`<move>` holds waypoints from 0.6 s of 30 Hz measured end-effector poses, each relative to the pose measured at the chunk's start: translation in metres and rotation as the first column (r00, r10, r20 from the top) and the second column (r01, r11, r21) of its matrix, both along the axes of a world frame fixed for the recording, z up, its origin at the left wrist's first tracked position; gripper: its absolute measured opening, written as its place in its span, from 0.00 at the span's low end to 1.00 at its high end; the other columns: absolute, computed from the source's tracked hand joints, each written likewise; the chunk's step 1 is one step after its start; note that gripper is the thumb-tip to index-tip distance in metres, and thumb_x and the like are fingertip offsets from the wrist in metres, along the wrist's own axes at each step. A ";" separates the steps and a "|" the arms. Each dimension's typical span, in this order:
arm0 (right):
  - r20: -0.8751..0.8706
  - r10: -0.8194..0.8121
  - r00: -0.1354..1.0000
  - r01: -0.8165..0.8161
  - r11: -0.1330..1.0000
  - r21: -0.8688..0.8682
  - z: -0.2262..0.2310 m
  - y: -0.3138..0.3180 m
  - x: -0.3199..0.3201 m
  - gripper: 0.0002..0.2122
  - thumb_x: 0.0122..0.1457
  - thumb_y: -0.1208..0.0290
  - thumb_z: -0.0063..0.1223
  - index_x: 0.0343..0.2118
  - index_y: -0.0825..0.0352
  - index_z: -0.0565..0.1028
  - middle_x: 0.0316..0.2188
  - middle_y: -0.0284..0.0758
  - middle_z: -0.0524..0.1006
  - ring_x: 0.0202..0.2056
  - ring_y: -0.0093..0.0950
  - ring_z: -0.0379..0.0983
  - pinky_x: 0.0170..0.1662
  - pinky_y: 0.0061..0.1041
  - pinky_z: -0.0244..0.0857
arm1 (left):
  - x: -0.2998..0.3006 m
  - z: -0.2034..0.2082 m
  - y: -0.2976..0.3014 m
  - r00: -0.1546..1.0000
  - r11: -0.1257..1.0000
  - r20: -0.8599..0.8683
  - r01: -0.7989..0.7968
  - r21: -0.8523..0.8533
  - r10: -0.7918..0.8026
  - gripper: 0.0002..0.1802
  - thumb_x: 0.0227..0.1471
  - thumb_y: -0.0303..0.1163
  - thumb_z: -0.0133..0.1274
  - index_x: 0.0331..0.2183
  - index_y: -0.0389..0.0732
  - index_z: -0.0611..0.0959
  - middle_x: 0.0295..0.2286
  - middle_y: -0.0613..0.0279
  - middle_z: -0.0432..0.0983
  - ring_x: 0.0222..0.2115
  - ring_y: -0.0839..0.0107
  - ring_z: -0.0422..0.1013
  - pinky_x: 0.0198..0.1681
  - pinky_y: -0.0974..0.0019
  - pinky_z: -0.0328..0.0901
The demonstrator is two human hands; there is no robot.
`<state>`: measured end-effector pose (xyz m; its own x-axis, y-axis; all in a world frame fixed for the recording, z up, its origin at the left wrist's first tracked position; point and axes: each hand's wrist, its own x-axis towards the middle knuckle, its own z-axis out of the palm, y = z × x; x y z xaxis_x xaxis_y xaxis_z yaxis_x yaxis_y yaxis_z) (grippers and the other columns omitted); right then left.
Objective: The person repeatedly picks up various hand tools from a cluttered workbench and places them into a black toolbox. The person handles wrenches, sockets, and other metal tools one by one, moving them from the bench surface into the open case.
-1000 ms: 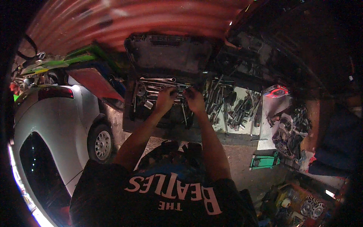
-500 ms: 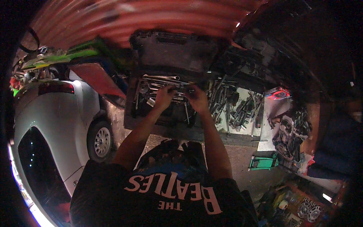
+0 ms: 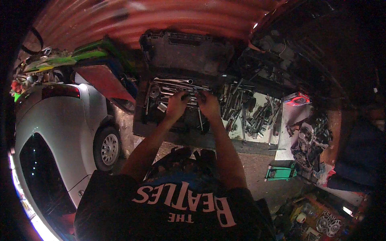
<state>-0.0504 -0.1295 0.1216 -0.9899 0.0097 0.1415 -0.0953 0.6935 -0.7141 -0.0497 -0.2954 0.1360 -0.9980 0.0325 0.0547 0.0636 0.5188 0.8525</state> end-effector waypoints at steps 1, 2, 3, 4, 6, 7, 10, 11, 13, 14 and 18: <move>0.012 0.001 1.000 -0.001 1.000 -0.029 0.000 0.001 0.001 0.14 0.52 0.64 0.57 0.39 0.65 0.75 0.26 0.43 0.78 0.27 0.38 0.76 0.31 0.32 0.68 | -0.001 -0.002 -0.002 1.000 1.000 -0.021 0.010 -0.013 -0.010 0.13 0.46 0.32 0.55 0.36 0.36 0.80 0.33 0.46 0.77 0.36 0.51 0.73 0.41 0.56 0.67; 0.024 0.002 1.000 -0.001 0.998 -0.057 0.000 0.002 0.003 0.14 0.52 0.63 0.58 0.38 0.65 0.75 0.26 0.43 0.78 0.27 0.38 0.76 0.31 0.32 0.68 | -0.002 -0.004 -0.004 0.998 0.999 -0.045 0.030 -0.040 -0.032 0.13 0.46 0.32 0.55 0.36 0.36 0.80 0.33 0.46 0.76 0.36 0.51 0.73 0.41 0.55 0.67; 0.036 0.005 0.999 -0.002 0.996 -0.085 0.000 0.003 0.004 0.14 0.52 0.63 0.58 0.38 0.65 0.75 0.25 0.42 0.78 0.27 0.38 0.76 0.31 0.31 0.68 | -0.004 -0.006 -0.006 0.996 0.997 -0.068 0.049 -0.067 -0.053 0.13 0.46 0.32 0.55 0.36 0.36 0.80 0.33 0.46 0.76 0.36 0.50 0.73 0.41 0.55 0.67; 0.008 0.022 1.000 -0.021 0.989 -0.149 0.000 0.002 0.004 0.14 0.52 0.62 0.58 0.38 0.65 0.75 0.25 0.42 0.77 0.27 0.38 0.76 0.31 0.31 0.68 | -0.006 -0.007 -0.008 0.993 0.993 -0.091 0.066 -0.094 -0.075 0.13 0.46 0.32 0.55 0.36 0.36 0.80 0.33 0.45 0.76 0.36 0.50 0.73 0.40 0.55 0.67; -0.046 0.045 0.998 -0.056 0.960 -0.273 0.003 -0.003 0.006 0.14 0.52 0.61 0.58 0.37 0.66 0.75 0.23 0.42 0.77 0.27 0.37 0.76 0.30 0.31 0.67 | -0.010 -0.009 -0.010 0.995 0.990 -0.049 0.080 -0.113 -0.086 0.14 0.46 0.32 0.56 0.36 0.36 0.80 0.33 0.45 0.76 0.36 0.50 0.73 0.41 0.55 0.66; -0.011 0.041 0.999 -0.043 0.966 -0.256 0.007 -0.003 0.008 0.14 0.52 0.61 0.58 0.36 0.66 0.74 0.23 0.42 0.77 0.27 0.37 0.76 0.30 0.31 0.67 | -0.011 -0.007 -0.010 0.995 0.988 -0.026 0.090 -0.122 -0.094 0.14 0.45 0.32 0.56 0.36 0.36 0.80 0.34 0.45 0.76 0.36 0.50 0.72 0.41 0.54 0.66; 0.095 0.001 0.996 0.017 0.982 -0.189 0.010 -0.001 0.010 0.13 0.53 0.62 0.58 0.36 0.65 0.74 0.24 0.42 0.78 0.28 0.37 0.77 0.31 0.32 0.68 | -0.014 -0.012 -0.008 0.987 0.989 -0.115 0.104 -0.105 -0.116 0.15 0.44 0.32 0.57 0.37 0.37 0.81 0.34 0.45 0.76 0.37 0.51 0.73 0.42 0.55 0.67; 0.130 -0.032 0.991 0.051 0.987 -0.152 -0.002 0.000 0.008 0.12 0.53 0.63 0.57 0.35 0.65 0.74 0.25 0.41 0.78 0.28 0.37 0.77 0.31 0.32 0.68 | -0.014 -0.014 -0.008 0.989 0.989 -0.096 0.107 -0.098 -0.116 0.15 0.44 0.32 0.57 0.37 0.37 0.81 0.34 0.45 0.77 0.37 0.51 0.73 0.42 0.55 0.67; 0.141 -0.049 0.989 0.063 0.993 -0.099 -0.009 0.003 0.007 0.12 0.53 0.63 0.57 0.36 0.66 0.74 0.25 0.40 0.78 0.28 0.33 0.76 0.32 0.30 0.67 | -0.014 -0.010 -0.006 0.991 0.990 -0.057 0.116 -0.082 -0.120 0.15 0.44 0.32 0.57 0.37 0.37 0.81 0.33 0.45 0.77 0.37 0.51 0.73 0.42 0.56 0.67; 0.118 -0.030 0.993 0.041 0.996 -0.084 -0.012 0.007 0.007 0.13 0.53 0.63 0.57 0.37 0.66 0.74 0.25 0.39 0.78 0.27 0.30 0.75 0.31 0.28 0.66 | -0.013 -0.008 -0.004 0.991 0.990 -0.048 0.118 -0.081 -0.122 0.15 0.44 0.32 0.57 0.37 0.37 0.81 0.33 0.46 0.77 0.37 0.51 0.73 0.42 0.56 0.67; 0.109 0.021 0.994 0.007 0.970 -0.244 -0.003 0.002 0.009 0.13 0.54 0.62 0.56 0.37 0.66 0.74 0.26 0.39 0.78 0.26 0.28 0.75 0.32 0.29 0.66 | -0.014 -0.010 -0.006 0.990 0.989 -0.059 0.123 -0.082 -0.128 0.15 0.44 0.31 0.56 0.36 0.36 0.80 0.32 0.45 0.76 0.35 0.50 0.73 0.40 0.55 0.67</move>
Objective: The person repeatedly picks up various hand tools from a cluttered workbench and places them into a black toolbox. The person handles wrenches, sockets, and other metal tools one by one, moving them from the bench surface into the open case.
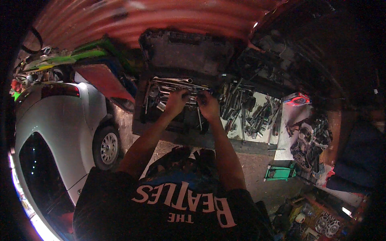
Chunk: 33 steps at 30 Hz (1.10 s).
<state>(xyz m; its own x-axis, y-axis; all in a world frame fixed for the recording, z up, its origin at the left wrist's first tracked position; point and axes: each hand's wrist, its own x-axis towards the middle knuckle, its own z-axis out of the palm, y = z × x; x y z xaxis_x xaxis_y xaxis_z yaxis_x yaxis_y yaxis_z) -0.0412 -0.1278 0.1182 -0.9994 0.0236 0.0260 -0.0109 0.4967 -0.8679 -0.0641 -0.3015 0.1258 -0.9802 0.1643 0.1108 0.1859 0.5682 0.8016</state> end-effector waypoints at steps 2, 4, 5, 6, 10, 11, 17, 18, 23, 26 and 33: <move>0.010 -0.024 1.000 0.024 0.999 0.035 -0.003 0.000 0.000 0.13 0.55 0.63 0.56 0.37 0.66 0.74 0.25 0.39 0.78 0.25 0.26 0.74 0.31 0.28 0.66 | 0.001 -0.002 0.001 1.000 1.000 0.006 0.000 0.006 0.000 0.15 0.43 0.30 0.56 0.36 0.36 0.80 0.32 0.45 0.76 0.35 0.50 0.73 0.40 0.54 0.66; 0.053 -0.074 0.996 0.068 0.992 0.108 -0.010 0.002 -0.001 0.12 0.55 0.64 0.56 0.37 0.67 0.74 0.24 0.39 0.78 0.25 0.25 0.73 0.31 0.27 0.65 | 0.002 -0.001 0.004 0.999 1.000 0.046 -0.009 0.010 0.009 0.15 0.43 0.30 0.56 0.36 0.36 0.80 0.32 0.45 0.76 0.35 0.50 0.73 0.39 0.54 0.67; 0.089 -0.110 0.990 0.094 0.982 0.164 -0.014 0.003 -0.003 0.12 0.54 0.64 0.56 0.37 0.67 0.74 0.23 0.39 0.77 0.24 0.24 0.73 0.31 0.27 0.65 | 0.003 -0.001 0.005 0.999 1.000 0.050 -0.011 0.017 0.010 0.14 0.43 0.30 0.56 0.36 0.37 0.80 0.32 0.45 0.76 0.35 0.50 0.73 0.39 0.54 0.67; 0.123 -0.140 0.983 0.110 0.969 0.220 -0.013 0.001 -0.005 0.12 0.54 0.65 0.56 0.37 0.67 0.74 0.22 0.39 0.77 0.23 0.24 0.72 0.31 0.27 0.65 | 0.003 -0.002 0.004 0.999 1.000 0.051 -0.020 0.024 0.018 0.14 0.43 0.30 0.56 0.36 0.37 0.81 0.32 0.45 0.76 0.35 0.50 0.73 0.39 0.54 0.67; 0.080 -0.004 0.997 0.001 0.999 0.033 0.002 -0.006 0.001 0.16 0.56 0.57 0.52 0.38 0.66 0.75 0.28 0.47 0.78 0.32 0.43 0.76 0.35 0.36 0.67 | 0.005 -0.008 0.000 0.998 0.998 0.041 -0.053 -0.015 0.054 0.14 0.46 0.33 0.56 0.37 0.38 0.81 0.32 0.46 0.77 0.35 0.51 0.74 0.40 0.56 0.68; 0.138 -0.002 0.990 -0.003 0.999 0.038 0.009 -0.009 0.001 0.17 0.57 0.56 0.51 0.38 0.66 0.75 0.28 0.47 0.78 0.33 0.44 0.76 0.35 0.37 0.67 | 0.006 -0.010 -0.002 0.995 0.998 0.073 -0.067 -0.020 0.068 0.15 0.46 0.34 0.56 0.37 0.38 0.81 0.33 0.46 0.77 0.35 0.52 0.74 0.40 0.56 0.68; 0.024 -0.060 0.998 0.056 0.986 0.157 -0.010 -0.002 -0.003 0.14 0.54 0.62 0.55 0.38 0.68 0.74 0.25 0.42 0.77 0.28 0.31 0.75 0.33 0.29 0.65 | 0.008 0.000 0.003 0.995 0.999 0.082 -0.050 0.001 0.050 0.13 0.45 0.31 0.55 0.36 0.38 0.81 0.33 0.44 0.75 0.35 0.49 0.72 0.40 0.53 0.67; 0.031 -0.086 0.996 0.081 0.986 0.145 -0.008 -0.005 -0.002 0.14 0.54 0.62 0.55 0.37 0.68 0.74 0.25 0.42 0.77 0.29 0.33 0.76 0.33 0.29 0.65 | 0.007 -0.005 0.001 0.993 0.998 0.109 -0.057 0.022 0.054 0.13 0.45 0.31 0.55 0.35 0.38 0.81 0.33 0.43 0.75 0.35 0.48 0.72 0.40 0.53 0.67; 0.035 0.031 0.999 -0.030 0.999 -0.016 0.005 -0.009 -0.001 0.17 0.56 0.58 0.52 0.39 0.69 0.75 0.25 0.43 0.77 0.29 0.35 0.76 0.34 0.32 0.66 | 0.005 -0.026 -0.006 0.997 0.996 -0.012 -0.072 -0.052 0.072 0.15 0.45 0.34 0.57 0.36 0.37 0.80 0.33 0.45 0.77 0.35 0.50 0.74 0.39 0.54 0.68; 0.041 0.002 0.999 -0.006 0.994 0.113 -0.001 -0.001 -0.005 0.15 0.55 0.61 0.53 0.38 0.69 0.75 0.25 0.42 0.77 0.28 0.32 0.75 0.33 0.30 0.65 | 0.005 -0.017 0.003 0.997 0.997 0.028 -0.067 -0.025 0.068 0.15 0.45 0.33 0.57 0.35 0.36 0.80 0.32 0.44 0.76 0.35 0.49 0.73 0.38 0.53 0.67; 0.041 -0.001 0.999 -0.001 0.999 0.046 0.002 -0.006 -0.002 0.14 0.57 0.59 0.51 0.35 0.67 0.76 0.28 0.43 0.78 0.31 0.38 0.76 0.35 0.34 0.67 | 0.000 -0.006 -0.001 0.993 0.999 0.108 -0.046 0.024 0.043 0.15 0.45 0.33 0.56 0.36 0.35 0.80 0.31 0.42 0.76 0.35 0.48 0.73 0.40 0.53 0.67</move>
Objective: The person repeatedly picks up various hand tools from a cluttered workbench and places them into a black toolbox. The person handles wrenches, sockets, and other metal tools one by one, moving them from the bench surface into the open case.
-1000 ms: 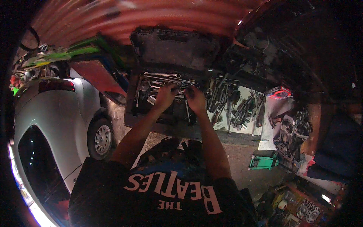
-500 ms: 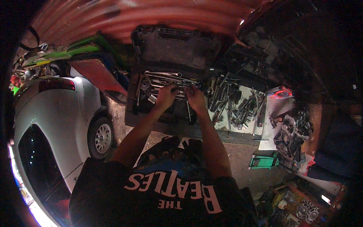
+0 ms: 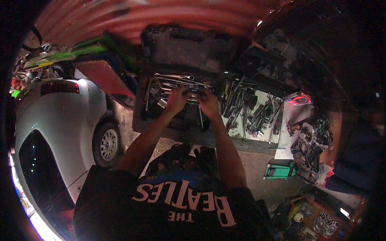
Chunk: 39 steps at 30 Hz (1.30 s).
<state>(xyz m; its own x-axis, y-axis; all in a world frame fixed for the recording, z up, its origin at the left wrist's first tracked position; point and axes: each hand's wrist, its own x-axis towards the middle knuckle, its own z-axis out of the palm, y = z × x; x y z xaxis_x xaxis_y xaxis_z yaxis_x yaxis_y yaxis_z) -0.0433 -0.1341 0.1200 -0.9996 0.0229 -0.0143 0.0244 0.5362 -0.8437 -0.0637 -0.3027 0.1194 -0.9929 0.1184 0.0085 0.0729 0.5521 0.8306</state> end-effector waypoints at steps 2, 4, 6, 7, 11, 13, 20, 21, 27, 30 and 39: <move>0.036 0.010 0.999 -0.008 0.999 -0.034 -0.008 0.003 -0.002 0.16 0.55 0.58 0.53 0.38 0.67 0.75 0.26 0.42 0.77 0.29 0.33 0.75 0.35 0.31 0.66 | 0.001 -0.004 0.001 1.000 1.000 -0.007 -0.012 0.008 0.012 0.15 0.45 0.33 0.56 0.36 0.36 0.81 0.31 0.42 0.76 0.35 0.48 0.73 0.40 0.53 0.67; 0.060 0.006 0.998 -0.003 0.999 -0.045 -0.009 0.005 -0.003 0.16 0.55 0.58 0.54 0.38 0.68 0.75 0.26 0.42 0.77 0.28 0.30 0.74 0.35 0.29 0.65 | 0.005 0.009 0.004 1.000 1.000 0.013 -0.013 -0.005 0.013 0.15 0.45 0.33 0.56 0.36 0.36 0.81 0.31 0.42 0.76 0.35 0.48 0.73 0.40 0.53 0.67; 0.069 0.002 0.998 0.000 0.999 -0.037 -0.006 0.003 -0.004 0.15 0.54 0.60 0.55 0.38 0.68 0.75 0.26 0.42 0.77 0.28 0.31 0.74 0.34 0.29 0.65 | 0.005 0.002 0.003 1.000 0.999 -0.009 -0.027 0.027 0.027 0.15 0.45 0.34 0.56 0.36 0.36 0.81 0.31 0.42 0.76 0.35 0.48 0.73 0.40 0.53 0.67; 0.038 0.010 0.999 -0.009 1.000 -0.021 -0.003 0.000 -0.003 0.15 0.55 0.59 0.54 0.37 0.68 0.75 0.26 0.42 0.77 0.28 0.33 0.74 0.34 0.30 0.65 | 0.005 -0.002 0.002 0.999 0.998 -0.021 -0.038 0.043 0.038 0.15 0.45 0.34 0.56 0.36 0.36 0.81 0.31 0.42 0.76 0.35 0.48 0.73 0.40 0.53 0.67; 0.043 0.046 0.998 -0.043 0.997 -0.064 0.007 -0.002 -0.001 0.17 0.57 0.57 0.50 0.33 0.70 0.75 0.26 0.44 0.77 0.30 0.38 0.75 0.34 0.33 0.65 | 0.004 -0.003 -0.001 0.999 0.999 0.008 -0.045 -0.013 0.045 0.16 0.46 0.34 0.55 0.36 0.36 0.80 0.31 0.43 0.76 0.35 0.48 0.73 0.40 0.53 0.67; 0.088 0.041 0.995 -0.037 0.998 -0.042 0.003 0.000 -0.004 0.17 0.58 0.56 0.49 0.33 0.70 0.75 0.27 0.44 0.77 0.30 0.39 0.75 0.34 0.33 0.65 | 0.005 -0.003 0.001 1.000 0.999 0.000 -0.027 -0.023 0.027 0.16 0.46 0.34 0.55 0.36 0.36 0.80 0.32 0.43 0.76 0.35 0.48 0.73 0.40 0.53 0.67; -0.070 -0.008 0.998 0.025 0.969 0.247 -0.064 0.030 0.000 0.16 0.57 0.57 0.48 0.32 0.67 0.76 0.28 0.44 0.77 0.32 0.41 0.75 0.35 0.33 0.67 | 0.002 -0.064 -0.010 0.983 0.992 0.184 0.030 -0.125 -0.007 0.17 0.47 0.38 0.54 0.36 0.37 0.80 0.32 0.46 0.77 0.36 0.49 0.73 0.40 0.53 0.68; -0.120 0.050 0.992 -0.007 0.942 0.336 -0.073 0.040 0.005 0.15 0.57 0.58 0.48 0.32 0.66 0.76 0.29 0.43 0.77 0.33 0.41 0.74 0.36 0.34 0.67 | -0.001 -0.083 -0.023 0.955 0.971 0.296 0.062 -0.230 0.009 0.17 0.47 0.40 0.54 0.35 0.38 0.80 0.32 0.46 0.77 0.36 0.49 0.73 0.41 0.53 0.68; -0.154 0.281 0.947 -0.227 0.927 0.300 -0.128 0.059 0.025 0.11 0.52 0.68 0.48 0.38 0.63 0.75 0.33 0.43 0.76 0.36 0.43 0.73 0.41 0.40 0.67 | 0.018 -0.199 -0.140 0.943 0.865 0.286 -0.006 -0.502 0.172 0.20 0.45 0.47 0.54 0.34 0.42 0.82 0.35 0.47 0.77 0.37 0.49 0.74 0.39 0.51 0.70; 0.076 0.341 0.937 -0.324 0.767 0.554 -0.142 0.089 0.041 0.13 0.55 0.68 0.46 0.42 0.63 0.74 0.35 0.45 0.76 0.36 0.45 0.74 0.40 0.38 0.69 | 0.011 -0.169 -0.116 0.928 0.830 0.359 0.121 -0.545 0.100 0.19 0.45 0.46 0.53 0.33 0.42 0.82 0.36 0.47 0.77 0.38 0.51 0.74 0.38 0.51 0.70; 0.315 0.056 0.947 -0.219 0.831 0.511 -0.175 0.138 0.064 0.10 0.54 0.70 0.47 0.34 0.69 0.76 0.32 0.44 0.76 0.34 0.39 0.75 0.40 0.35 0.70 | -0.007 -0.180 -0.059 0.842 0.852 0.446 -0.031 -0.522 0.304 0.17 0.46 0.42 0.50 0.34 0.42 0.82 0.33 0.51 0.78 0.36 0.53 0.75 0.37 0.53 0.71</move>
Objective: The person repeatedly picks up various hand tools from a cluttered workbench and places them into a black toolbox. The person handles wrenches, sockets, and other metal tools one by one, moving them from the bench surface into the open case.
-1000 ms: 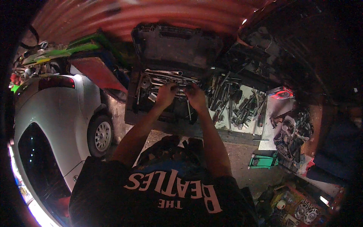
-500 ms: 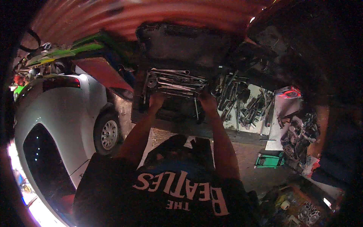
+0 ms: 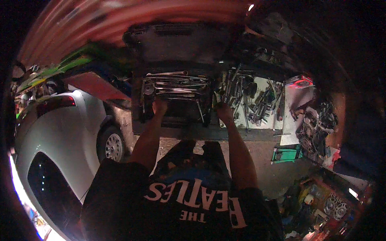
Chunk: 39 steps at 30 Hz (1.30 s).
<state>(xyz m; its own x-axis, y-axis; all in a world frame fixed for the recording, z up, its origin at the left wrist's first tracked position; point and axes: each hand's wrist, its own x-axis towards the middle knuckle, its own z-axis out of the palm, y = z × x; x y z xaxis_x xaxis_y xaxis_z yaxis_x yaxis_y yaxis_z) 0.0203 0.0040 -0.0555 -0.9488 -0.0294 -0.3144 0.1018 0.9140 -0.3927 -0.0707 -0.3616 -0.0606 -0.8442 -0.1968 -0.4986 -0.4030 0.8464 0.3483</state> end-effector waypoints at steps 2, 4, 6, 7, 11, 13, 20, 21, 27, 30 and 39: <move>-0.027 0.326 0.945 -0.309 0.915 0.259 0.027 -0.009 -0.002 0.10 0.56 0.68 0.45 0.34 0.67 0.76 0.32 0.41 0.75 0.32 0.34 0.76 0.38 0.33 0.70 | 0.012 -0.006 -0.003 0.985 0.987 -0.077 -0.158 -0.040 0.154 0.17 0.46 0.42 0.49 0.35 0.43 0.81 0.31 0.51 0.77 0.36 0.53 0.75 0.38 0.53 0.71; -0.069 0.124 0.990 -0.122 0.992 0.031 0.040 -0.013 0.005 0.08 0.53 0.70 0.48 0.33 0.66 0.76 0.31 0.40 0.75 0.31 0.34 0.76 0.35 0.34 0.71 | 0.013 -0.017 0.003 0.963 0.967 -0.105 -0.253 -0.034 0.248 0.16 0.47 0.43 0.48 0.36 0.47 0.81 0.30 0.52 0.77 0.36 0.54 0.75 0.39 0.53 0.70; -0.093 0.077 0.993 -0.090 0.985 -0.148 0.054 -0.016 -0.005 0.07 0.52 0.70 0.50 0.33 0.64 0.76 0.30 0.38 0.75 0.30 0.34 0.76 0.33 0.33 0.71 | 0.013 -0.069 -0.022 0.939 0.971 -0.253 -0.240 -0.006 0.231 0.17 0.48 0.45 0.47 0.38 0.49 0.80 0.32 0.50 0.77 0.37 0.52 0.74 0.39 0.52 0.69; -0.094 0.100 0.991 -0.118 0.971 -0.209 0.051 -0.010 -0.010 0.07 0.52 0.70 0.50 0.33 0.64 0.75 0.30 0.37 0.75 0.29 0.33 0.76 0.32 0.33 0.71 | 0.011 -0.080 -0.017 0.933 0.978 -0.302 -0.207 -0.001 0.197 0.17 0.49 0.46 0.47 0.38 0.50 0.80 0.32 0.49 0.77 0.37 0.52 0.74 0.39 0.51 0.69; 0.266 -0.401 0.876 0.481 0.740 -0.470 0.029 0.006 0.018 0.06 0.51 0.68 0.51 0.28 0.65 0.73 0.26 0.35 0.75 0.22 0.30 0.75 0.27 0.33 0.69 | 0.019 0.024 0.058 0.969 0.999 -0.247 -0.020 -0.026 0.013 0.20 0.53 0.47 0.45 0.38 0.43 0.79 0.33 0.48 0.77 0.35 0.48 0.73 0.37 0.51 0.68; -0.020 -0.332 0.943 0.286 0.840 -0.460 -0.003 0.030 0.033 0.07 0.51 0.68 0.50 0.23 0.66 0.74 0.24 0.37 0.75 0.27 0.33 0.75 0.31 0.34 0.70 | 0.020 0.043 0.087 0.984 0.999 -0.181 -0.018 -0.049 0.009 0.18 0.52 0.47 0.45 0.39 0.48 0.79 0.35 0.49 0.77 0.36 0.48 0.73 0.37 0.49 0.68; -0.137 0.094 0.986 -0.100 0.994 -0.037 0.032 0.074 0.033 0.06 0.41 0.74 0.56 0.25 0.64 0.74 0.27 0.41 0.75 0.32 0.37 0.74 0.34 0.35 0.69 | 0.039 0.020 0.154 0.931 0.896 -0.364 0.140 0.421 0.025 0.16 0.50 0.42 0.47 0.38 0.45 0.78 0.31 0.45 0.76 0.35 0.45 0.72 0.36 0.47 0.67; -0.156 0.074 0.985 -0.085 0.995 -0.061 0.014 0.099 0.047 0.07 0.40 0.74 0.57 0.25 0.64 0.74 0.27 0.40 0.75 0.32 0.37 0.74 0.35 0.35 0.69 | 0.043 0.046 0.188 0.934 0.921 -0.333 0.238 0.309 -0.130 0.16 0.50 0.41 0.48 0.39 0.45 0.77 0.31 0.45 0.76 0.35 0.45 0.72 0.36 0.47 0.67; -0.361 0.127 0.924 -0.181 0.977 -0.118 -0.032 0.171 0.085 0.07 0.39 0.70 0.56 0.24 0.63 0.76 0.28 0.39 0.75 0.32 0.40 0.73 0.33 0.36 0.69 | 0.061 0.061 0.261 0.953 0.954 -0.205 0.256 0.156 -0.223 0.21 0.48 0.39 0.50 0.46 0.48 0.74 0.35 0.45 0.75 0.37 0.45 0.72 0.37 0.46 0.67; -0.412 0.139 0.900 -0.249 0.941 -0.228 -0.035 0.198 0.093 0.08 0.41 0.70 0.55 0.26 0.63 0.76 0.28 0.39 0.75 0.32 0.41 0.73 0.32 0.37 0.68 | 0.054 0.031 0.269 0.925 0.987 -0.351 0.159 0.010 -0.145 0.24 0.48 0.38 0.49 0.49 0.49 0.71 0.38 0.45 0.74 0.37 0.45 0.72 0.37 0.46 0.68; 0.315 -0.257 0.914 0.396 0.738 -0.547 -0.004 0.239 0.104 0.12 0.57 0.64 0.49 0.36 0.67 0.72 0.27 0.35 0.77 0.26 0.27 0.74 0.26 0.29 0.68 | 0.018 0.009 0.293 0.970 0.960 -0.074 0.216 -0.177 -0.232 0.22 0.51 0.44 0.46 0.46 0.44 0.74 0.43 0.49 0.73 0.42 0.49 0.70 0.41 0.50 0.68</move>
